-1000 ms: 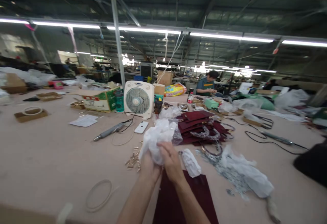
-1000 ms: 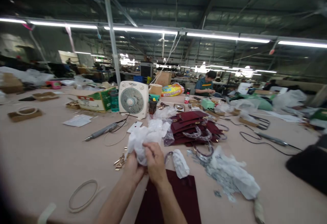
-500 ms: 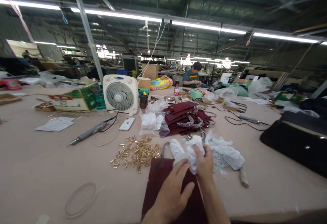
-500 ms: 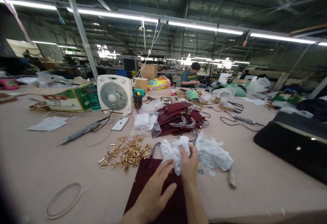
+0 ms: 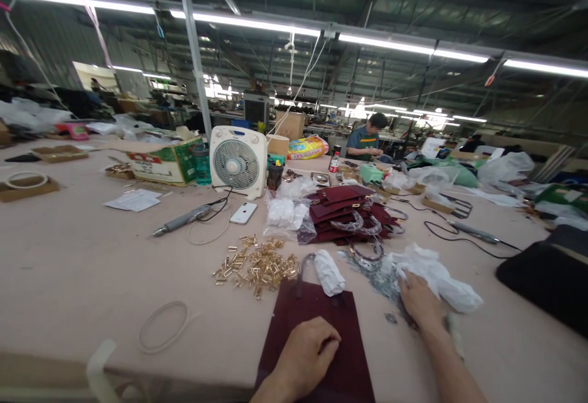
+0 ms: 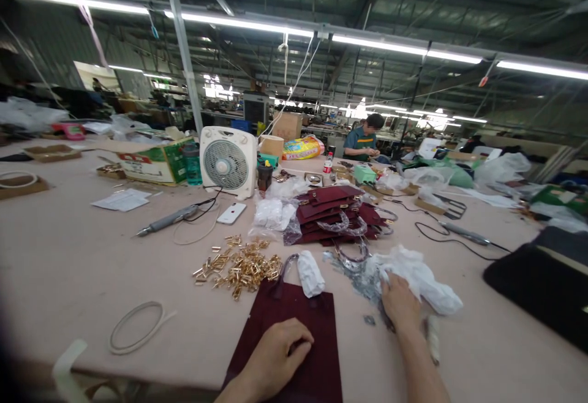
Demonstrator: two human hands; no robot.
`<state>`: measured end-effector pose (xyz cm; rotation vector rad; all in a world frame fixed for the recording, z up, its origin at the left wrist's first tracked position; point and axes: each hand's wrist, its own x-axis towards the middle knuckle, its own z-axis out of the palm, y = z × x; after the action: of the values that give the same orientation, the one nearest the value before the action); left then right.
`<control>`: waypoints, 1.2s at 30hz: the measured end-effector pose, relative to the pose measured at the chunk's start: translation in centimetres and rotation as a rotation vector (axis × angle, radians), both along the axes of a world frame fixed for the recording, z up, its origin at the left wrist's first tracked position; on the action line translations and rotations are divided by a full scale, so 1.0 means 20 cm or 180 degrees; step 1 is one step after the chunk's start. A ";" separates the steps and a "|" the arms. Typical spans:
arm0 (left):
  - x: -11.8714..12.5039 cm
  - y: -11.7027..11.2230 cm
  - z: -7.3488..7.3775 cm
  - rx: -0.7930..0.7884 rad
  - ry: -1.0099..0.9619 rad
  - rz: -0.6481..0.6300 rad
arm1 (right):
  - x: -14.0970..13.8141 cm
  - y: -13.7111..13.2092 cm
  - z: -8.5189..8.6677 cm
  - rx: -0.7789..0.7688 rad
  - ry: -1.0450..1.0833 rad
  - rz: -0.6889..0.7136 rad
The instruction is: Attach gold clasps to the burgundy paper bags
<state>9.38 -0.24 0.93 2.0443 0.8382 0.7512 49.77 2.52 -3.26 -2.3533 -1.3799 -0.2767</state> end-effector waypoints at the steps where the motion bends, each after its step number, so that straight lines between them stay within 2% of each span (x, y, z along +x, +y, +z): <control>1: 0.00 0.00 0.00 0.0011 -0.0012 -0.0012 | 0.00 0.00 -0.04 -0.0079 0.0011 -0.0030; 3: 0.00 0.00 0.00 0.0018 -0.0043 -0.0037 | 0.01 -0.01 -0.07 -0.0177 0.0009 0.0018; 5: 0.00 0.00 0.00 -0.0013 -0.0074 -0.0036 | 0.01 -0.01 -0.04 -0.0135 -0.0084 0.0102; 8: 0.00 0.01 0.01 -0.0121 -0.0153 0.0017 | -0.04 0.00 0.07 0.0288 -0.0350 0.0232; 11: -0.01 0.01 0.03 -0.0257 -0.0331 0.0086 | -0.21 0.03 0.19 0.0873 -0.0317 0.0454; 14: -0.01 0.03 0.02 -0.0602 -0.0640 0.0242 | -0.50 0.09 0.26 0.1107 0.0279 0.1010; 16: -0.01 0.05 0.00 -0.0935 -0.0959 0.0420 | -0.71 0.13 0.25 0.0929 0.0793 0.1417; 20: -0.02 0.10 -0.07 -0.1411 -0.1721 0.0939 | -1.03 0.19 0.18 0.0557 0.1381 0.1203; 22: -0.02 0.13 -0.09 -0.1556 -0.2050 0.1172 | -1.10 0.20 0.15 0.0704 0.1683 0.0998; 24: -0.02 0.14 -0.11 -0.1649 -0.2270 0.1327 | -1.13 0.21 0.16 0.1132 0.2081 0.0863; 28: 0.00 0.16 -0.13 -0.1642 -0.2465 0.1448 | -1.16 0.19 0.23 0.1828 0.3447 0.0937; 30: 0.00 0.16 -0.13 -0.1555 -0.2576 0.1397 | -1.20 0.17 0.26 0.1770 0.4450 0.1207; 32: 0.00 0.15 -0.13 -0.1433 -0.2709 0.1286 | -1.26 0.15 0.28 0.1470 0.5339 0.1445; 34: -0.02 0.14 -0.11 -0.1332 -0.2806 0.1175 | -1.32 0.13 0.27 0.0973 0.5834 0.1585; 36: -0.03 0.14 -0.09 -0.1306 -0.2827 0.1175 | -1.36 0.10 0.25 0.0422 0.5990 0.1693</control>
<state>8.74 2.49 -0.86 1.0193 0.7447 1.4048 22.58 4.58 1.82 -0.9965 -0.7043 1.4828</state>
